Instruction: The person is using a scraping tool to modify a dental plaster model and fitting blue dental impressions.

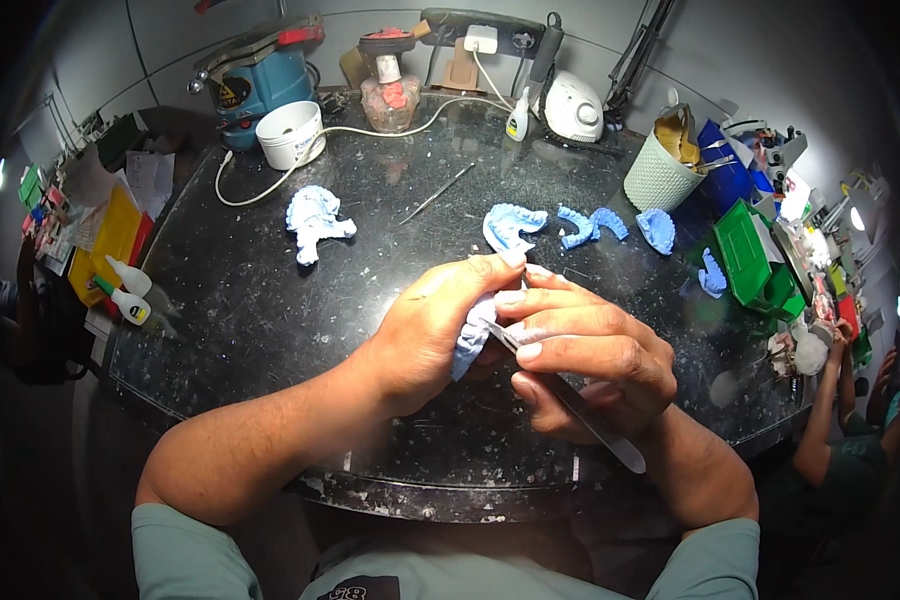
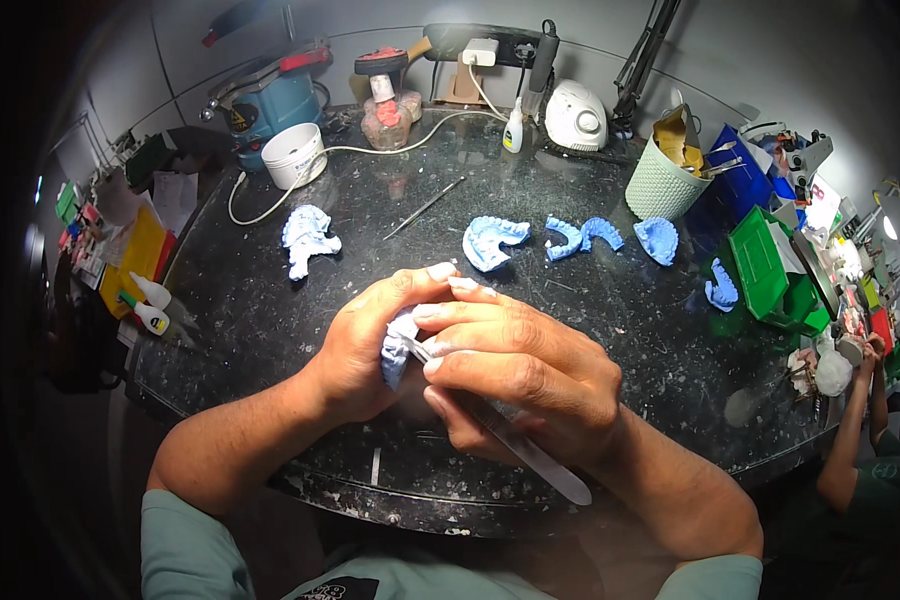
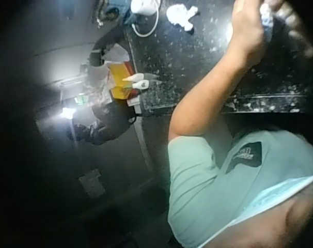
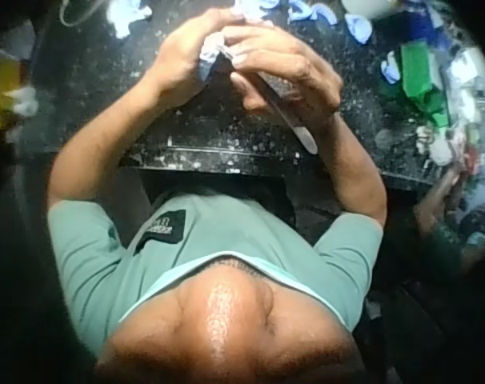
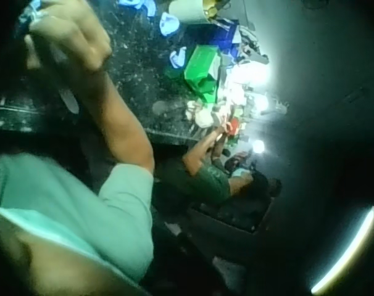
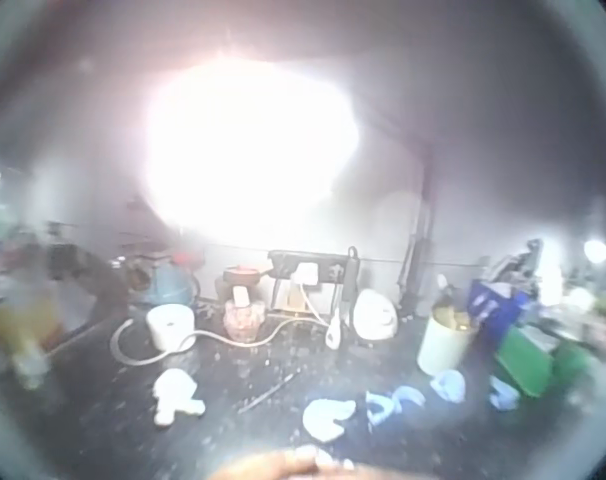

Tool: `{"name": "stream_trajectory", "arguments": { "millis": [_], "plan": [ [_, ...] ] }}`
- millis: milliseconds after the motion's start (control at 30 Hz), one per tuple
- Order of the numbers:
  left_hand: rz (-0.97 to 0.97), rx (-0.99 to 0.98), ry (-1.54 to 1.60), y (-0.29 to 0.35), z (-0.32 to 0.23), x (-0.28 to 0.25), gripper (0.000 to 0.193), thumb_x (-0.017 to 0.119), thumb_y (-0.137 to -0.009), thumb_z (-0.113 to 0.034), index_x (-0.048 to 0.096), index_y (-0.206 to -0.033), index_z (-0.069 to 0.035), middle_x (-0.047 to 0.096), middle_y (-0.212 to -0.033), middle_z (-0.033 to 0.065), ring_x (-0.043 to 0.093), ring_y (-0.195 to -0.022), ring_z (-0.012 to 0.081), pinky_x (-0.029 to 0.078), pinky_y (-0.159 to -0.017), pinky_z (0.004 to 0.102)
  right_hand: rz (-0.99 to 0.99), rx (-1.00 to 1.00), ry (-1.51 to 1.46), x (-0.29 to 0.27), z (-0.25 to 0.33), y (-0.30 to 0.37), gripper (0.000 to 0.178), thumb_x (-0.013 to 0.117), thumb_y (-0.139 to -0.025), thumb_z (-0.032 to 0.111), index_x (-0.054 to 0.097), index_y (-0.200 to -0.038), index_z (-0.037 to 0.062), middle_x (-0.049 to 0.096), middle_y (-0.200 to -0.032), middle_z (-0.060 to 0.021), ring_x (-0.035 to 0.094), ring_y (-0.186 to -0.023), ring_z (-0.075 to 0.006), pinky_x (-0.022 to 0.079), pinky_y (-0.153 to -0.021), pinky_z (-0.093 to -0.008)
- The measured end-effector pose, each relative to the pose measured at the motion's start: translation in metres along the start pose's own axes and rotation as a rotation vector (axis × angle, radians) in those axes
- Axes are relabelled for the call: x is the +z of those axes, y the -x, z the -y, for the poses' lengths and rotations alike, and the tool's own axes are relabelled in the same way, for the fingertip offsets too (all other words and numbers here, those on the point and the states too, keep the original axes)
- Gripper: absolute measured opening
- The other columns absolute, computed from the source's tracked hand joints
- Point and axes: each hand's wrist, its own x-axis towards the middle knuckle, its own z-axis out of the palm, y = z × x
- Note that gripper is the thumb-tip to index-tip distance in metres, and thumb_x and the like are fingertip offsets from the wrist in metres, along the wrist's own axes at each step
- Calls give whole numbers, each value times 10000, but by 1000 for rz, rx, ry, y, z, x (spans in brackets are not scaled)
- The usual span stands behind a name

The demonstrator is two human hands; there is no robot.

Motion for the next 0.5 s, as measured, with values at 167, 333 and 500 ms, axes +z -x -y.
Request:
{"name": "stream_trajectory", "arguments": {
  "millis": [167,333,500],
  "plan": [
    [44,82,-203,0,-12,1,332,486,-1052,-177,569,-1276,53,616,-1258,183,628,-1158,247,498,-1053,388,28,5,-31,-1,1,-2,354,810,-709,-83,671,-1016,23,729,-985,-136,736,-1027,-330,584,-956,-474],
    [74,161,-223,-2,-2,-3,312,489,-1048,-177,594,-1236,48,620,-1240,178,623,-1163,252,500,-1040,385,14,23,-46,0,1,-1,346,804,-696,-96,676,-995,20,727,-978,-133,737,-1023,-334,592,-939,-467],
    [83,177,-288,-1,-7,-3,296,496,-1045,-160,593,-1231,48,613,-1248,177,622,-1163,256,500,-1037,385,28,28,-35,0,2,-2,350,806,-691,-96,680,-996,20,726,-976,-134,738,-1021,-333,597,-928,-458]
  ]
}}
